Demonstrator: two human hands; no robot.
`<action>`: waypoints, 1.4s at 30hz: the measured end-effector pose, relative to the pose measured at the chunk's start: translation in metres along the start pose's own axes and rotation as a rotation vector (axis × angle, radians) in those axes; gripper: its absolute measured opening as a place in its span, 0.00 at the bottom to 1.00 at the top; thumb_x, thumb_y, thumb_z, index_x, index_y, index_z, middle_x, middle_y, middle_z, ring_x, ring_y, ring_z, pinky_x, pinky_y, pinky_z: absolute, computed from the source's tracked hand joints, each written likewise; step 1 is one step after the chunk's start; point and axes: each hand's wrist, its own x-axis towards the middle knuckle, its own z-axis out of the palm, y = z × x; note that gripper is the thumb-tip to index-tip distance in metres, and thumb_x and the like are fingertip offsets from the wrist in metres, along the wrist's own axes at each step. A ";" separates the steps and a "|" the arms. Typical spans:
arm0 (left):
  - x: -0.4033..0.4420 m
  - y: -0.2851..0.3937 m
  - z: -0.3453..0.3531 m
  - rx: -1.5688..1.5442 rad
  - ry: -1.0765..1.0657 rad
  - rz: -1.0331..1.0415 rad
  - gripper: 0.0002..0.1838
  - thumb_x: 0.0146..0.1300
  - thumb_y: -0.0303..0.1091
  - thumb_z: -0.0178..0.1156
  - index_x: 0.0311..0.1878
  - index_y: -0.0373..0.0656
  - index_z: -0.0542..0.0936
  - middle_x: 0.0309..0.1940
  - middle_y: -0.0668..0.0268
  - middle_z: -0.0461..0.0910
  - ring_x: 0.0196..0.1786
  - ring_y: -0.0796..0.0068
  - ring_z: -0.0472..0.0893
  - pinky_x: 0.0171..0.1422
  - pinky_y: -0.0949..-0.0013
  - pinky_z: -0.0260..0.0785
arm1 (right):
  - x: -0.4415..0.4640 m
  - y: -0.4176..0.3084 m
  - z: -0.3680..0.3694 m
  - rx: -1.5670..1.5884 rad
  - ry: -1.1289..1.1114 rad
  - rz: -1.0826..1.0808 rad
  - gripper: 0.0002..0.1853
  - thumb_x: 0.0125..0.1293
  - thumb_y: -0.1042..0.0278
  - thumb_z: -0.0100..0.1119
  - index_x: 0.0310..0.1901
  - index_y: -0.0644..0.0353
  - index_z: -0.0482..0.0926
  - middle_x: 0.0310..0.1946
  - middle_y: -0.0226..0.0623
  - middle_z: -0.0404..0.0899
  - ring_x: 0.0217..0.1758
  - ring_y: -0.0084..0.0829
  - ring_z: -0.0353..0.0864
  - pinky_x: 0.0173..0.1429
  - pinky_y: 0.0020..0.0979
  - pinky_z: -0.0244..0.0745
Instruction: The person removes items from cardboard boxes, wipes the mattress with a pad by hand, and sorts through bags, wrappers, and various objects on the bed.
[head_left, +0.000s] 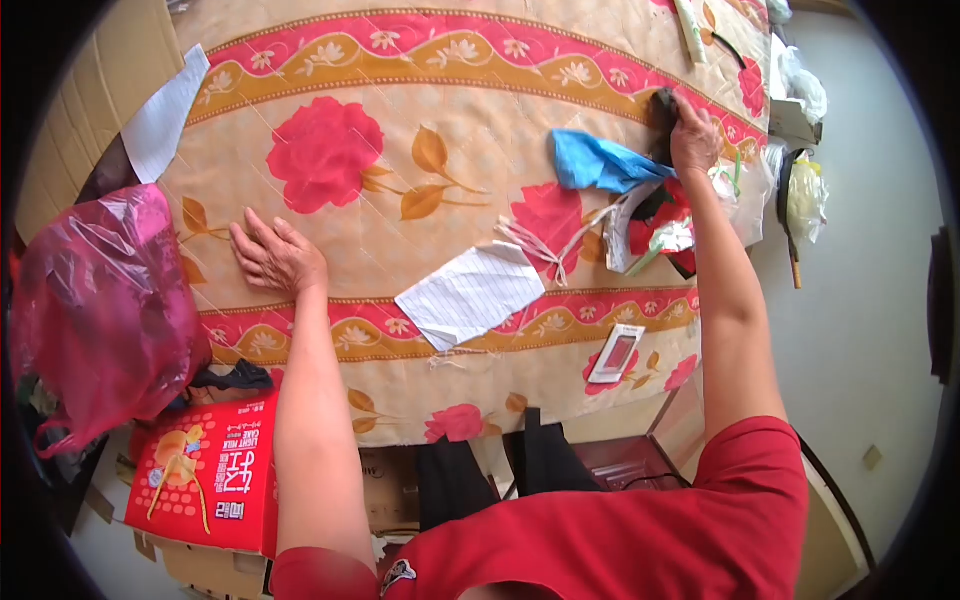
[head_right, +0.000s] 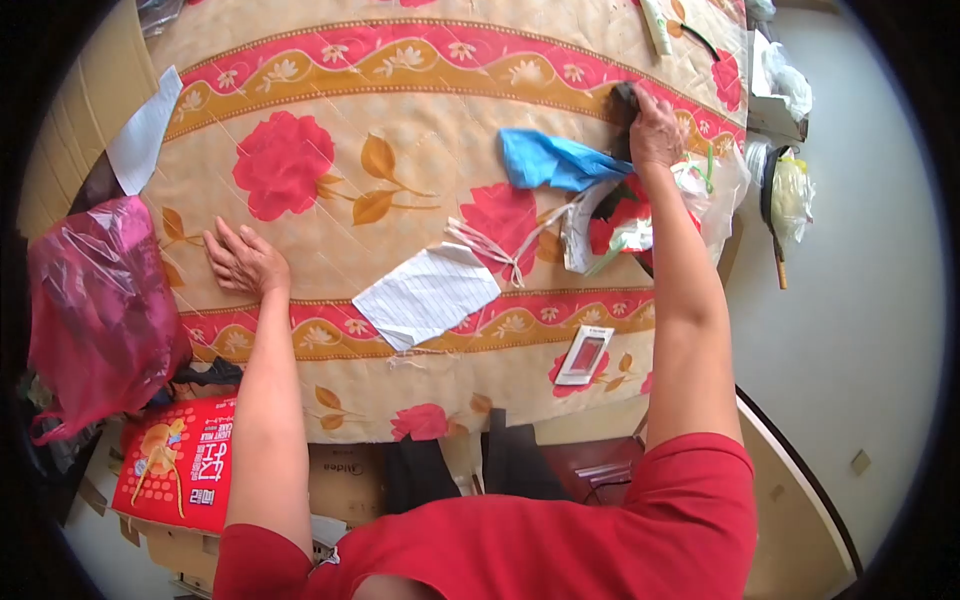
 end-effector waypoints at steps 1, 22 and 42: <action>-0.001 -0.001 0.002 -0.024 0.014 0.003 0.23 0.63 0.47 0.47 0.62 0.56 0.67 0.65 0.64 0.59 0.64 0.63 0.61 0.63 0.54 0.53 | -0.003 -0.008 -0.014 0.214 0.063 -0.021 0.18 0.62 0.67 0.51 0.50 0.30 0.75 0.33 0.34 0.78 0.34 0.39 0.79 0.35 0.40 0.72; -0.006 -0.009 0.025 -0.020 0.128 0.009 0.23 0.61 0.49 0.49 0.59 0.57 0.71 0.62 0.64 0.63 0.62 0.62 0.63 0.59 0.53 0.54 | -0.093 -0.094 -0.015 0.401 0.303 -0.409 0.15 0.48 0.72 0.56 0.38 0.42 0.81 0.17 0.31 0.67 0.20 0.31 0.69 0.22 0.34 0.62; -0.003 -0.020 0.038 0.022 0.233 0.061 0.20 0.59 0.49 0.50 0.53 0.58 0.75 0.57 0.67 0.68 0.57 0.62 0.67 0.55 0.52 0.57 | -0.337 -0.201 -0.120 0.991 -0.297 -0.447 0.15 0.51 0.65 0.53 0.41 0.34 0.74 0.28 0.26 0.65 0.35 0.28 0.69 0.39 0.37 0.60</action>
